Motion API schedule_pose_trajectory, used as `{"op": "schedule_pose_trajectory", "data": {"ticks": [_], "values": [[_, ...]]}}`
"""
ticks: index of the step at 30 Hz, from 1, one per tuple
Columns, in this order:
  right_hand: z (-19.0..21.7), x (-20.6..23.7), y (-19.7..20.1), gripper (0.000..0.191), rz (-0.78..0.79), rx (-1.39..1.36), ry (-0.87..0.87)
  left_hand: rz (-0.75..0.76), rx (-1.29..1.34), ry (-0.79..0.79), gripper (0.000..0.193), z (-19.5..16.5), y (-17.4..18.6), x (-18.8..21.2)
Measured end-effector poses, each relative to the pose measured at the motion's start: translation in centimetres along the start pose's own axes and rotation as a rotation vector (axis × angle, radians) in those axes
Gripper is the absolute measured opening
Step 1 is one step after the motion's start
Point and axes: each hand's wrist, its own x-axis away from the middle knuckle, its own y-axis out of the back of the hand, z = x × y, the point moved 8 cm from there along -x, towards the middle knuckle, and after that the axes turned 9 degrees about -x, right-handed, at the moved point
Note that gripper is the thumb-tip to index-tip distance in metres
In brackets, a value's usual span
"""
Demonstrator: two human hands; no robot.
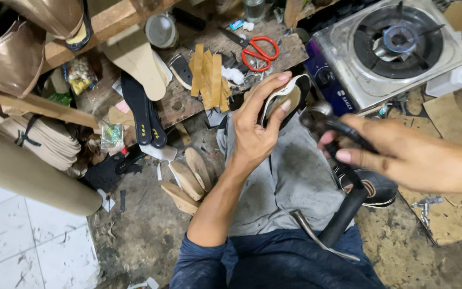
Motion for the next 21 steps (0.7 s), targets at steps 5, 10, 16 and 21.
{"op": "schedule_pose_trajectory", "data": {"ticks": [5, 10, 16, 21], "values": [[-0.4, 0.7, -9.8, 0.034, 0.331, -0.322, -0.127, -0.071, 0.060, 0.032, 0.041, 0.0, 1.2, -1.0], [2.1, 0.2, -6.8, 0.028, -0.227, -0.377, 0.421, -0.080, -0.128, -0.099, 0.039, -2.5, 2.0, 1.0], [-3.1, 0.4, -2.1, 0.031, -0.695, -0.925, 0.406, -0.011, -0.547, -0.310, 0.034, -3.8, -5.8, 5.8], [-8.9, -1.5, -2.6, 0.023, -0.866, -0.958, 0.292, -0.044, -0.608, -0.251, 0.035, -1.0, -9.7, 8.4]]}}
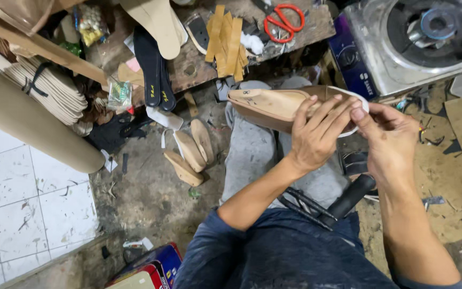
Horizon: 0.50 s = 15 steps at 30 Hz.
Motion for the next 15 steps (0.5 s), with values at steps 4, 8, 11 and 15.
{"op": "schedule_pose_trajectory", "data": {"ticks": [4, 8, 11, 15], "values": [[-3.6, -1.5, 3.9, 0.016, -0.100, 0.008, -0.003, 0.077, -0.014, 0.009, 0.049, -0.1, -2.5, 0.5], [-7.1, -3.8, 6.1, 0.010, -0.070, -0.068, -0.045, 0.393, 0.072, 0.020, 0.081, 0.5, -3.3, 1.7], [-9.7, -4.7, 7.6, 0.011, -0.025, -0.071, -0.176, 0.225, 0.097, 0.098, 0.072, 4.3, 2.0, 2.2], [-11.5, -5.4, 8.6, 0.010, 0.030, -0.105, -0.283, 0.224, 0.207, 0.347, 0.062, 14.3, 7.3, 2.5]]}}
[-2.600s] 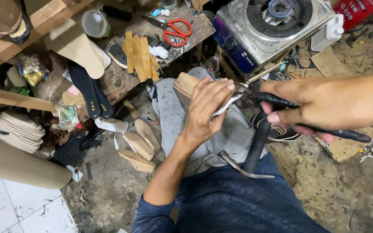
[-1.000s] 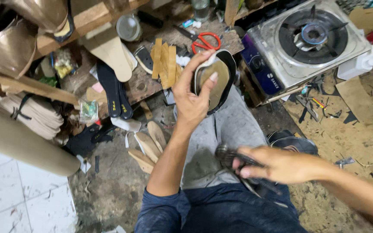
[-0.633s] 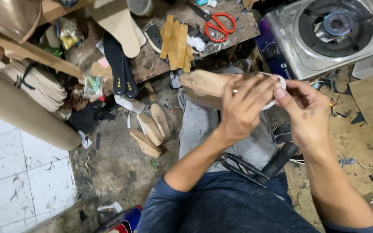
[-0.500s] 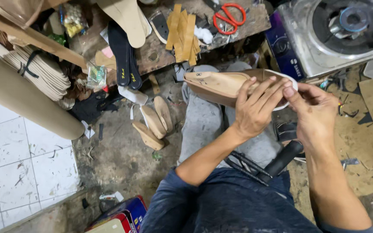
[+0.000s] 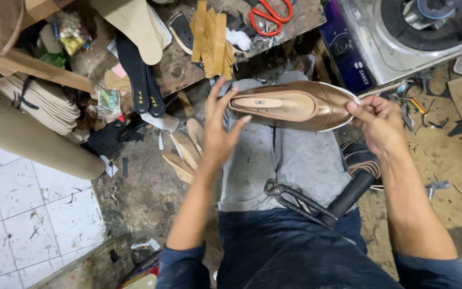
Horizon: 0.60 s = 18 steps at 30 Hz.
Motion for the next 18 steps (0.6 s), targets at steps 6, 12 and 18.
{"op": "schedule_pose_trajectory", "data": {"ticks": [6, 12, 18], "values": [[-0.9, -0.5, -1.7, 0.010, 0.030, -0.062, -0.077, 0.128, -0.006, -0.160, 0.047, 1.5, 1.4, -1.6], [0.0, -0.2, -2.1, 0.011, 0.021, 0.007, -0.099, 0.164, -0.108, -0.226, 0.042, 1.3, 2.2, -1.0], [0.7, -0.5, -2.3, 0.012, 0.029, 0.088, -0.111, 0.178, -0.139, -0.281, 0.039, 1.0, 2.4, -0.3]]}}
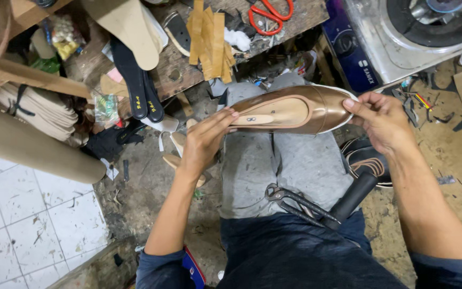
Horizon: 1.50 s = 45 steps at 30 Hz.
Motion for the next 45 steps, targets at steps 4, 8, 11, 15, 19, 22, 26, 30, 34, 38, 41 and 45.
{"op": "schedule_pose_trajectory", "data": {"ticks": [4, 8, 11, 15, 19, 22, 26, 30, 34, 38, 41, 45], "values": [[0.5, 0.4, -1.1, 0.009, 0.030, -0.054, -0.028, 0.019, -0.056, 0.004, 0.036, -0.5, 0.3, 0.4], [0.8, 1.1, -2.0, 0.010, 0.021, -0.105, 0.019, 0.017, -0.083, 0.004, 0.034, -0.6, 0.4, 0.2], [-0.3, 1.7, -1.2, 0.013, -0.143, -0.124, 0.018, 0.001, -0.087, 0.002, 0.033, -0.6, 0.3, 0.0], [-0.5, 2.0, 0.1, 0.016, -0.210, 0.074, 0.191, -0.010, -0.087, 0.011, 0.034, -0.1, 0.0, 0.6], [-1.9, 0.4, 0.3, 0.010, 0.008, -0.165, 0.185, -0.014, 0.088, 0.257, 0.044, 3.1, -1.4, 1.7], [-3.5, -0.9, 0.5, 0.010, 0.116, -0.311, 0.123, -0.089, 0.454, 0.377, 0.047, 4.7, -3.3, 2.4], [-5.3, -2.3, 1.5, 0.013, 0.192, -0.376, 0.073, -0.142, 0.928, 0.475, 0.043, 5.1, -5.5, 3.0], [-6.7, -3.4, 2.5, 0.014, 0.249, -0.425, -0.011, -0.159, 0.758, 0.365, 0.046, 3.3, -4.3, 2.8], [-7.0, -3.8, 2.9, 0.014, 0.283, -0.436, -0.031, -0.161, 0.667, 0.337, 0.043, 2.5, -3.3, 2.2], [-6.4, -3.8, 2.8, 0.013, 0.306, -0.423, -0.019, -0.138, 0.680, 0.355, 0.040, 2.7, -3.3, 2.1], [-5.8, -3.6, 2.4, 0.013, 0.314, -0.406, -0.017, -0.137, 0.720, 0.373, 0.039, 3.5, -3.9, 2.7], [-5.2, -3.6, 2.1, 0.012, 0.289, -0.389, -0.021, -0.164, 0.895, 0.389, 0.041, 5.2, -5.3, 4.1]]}}
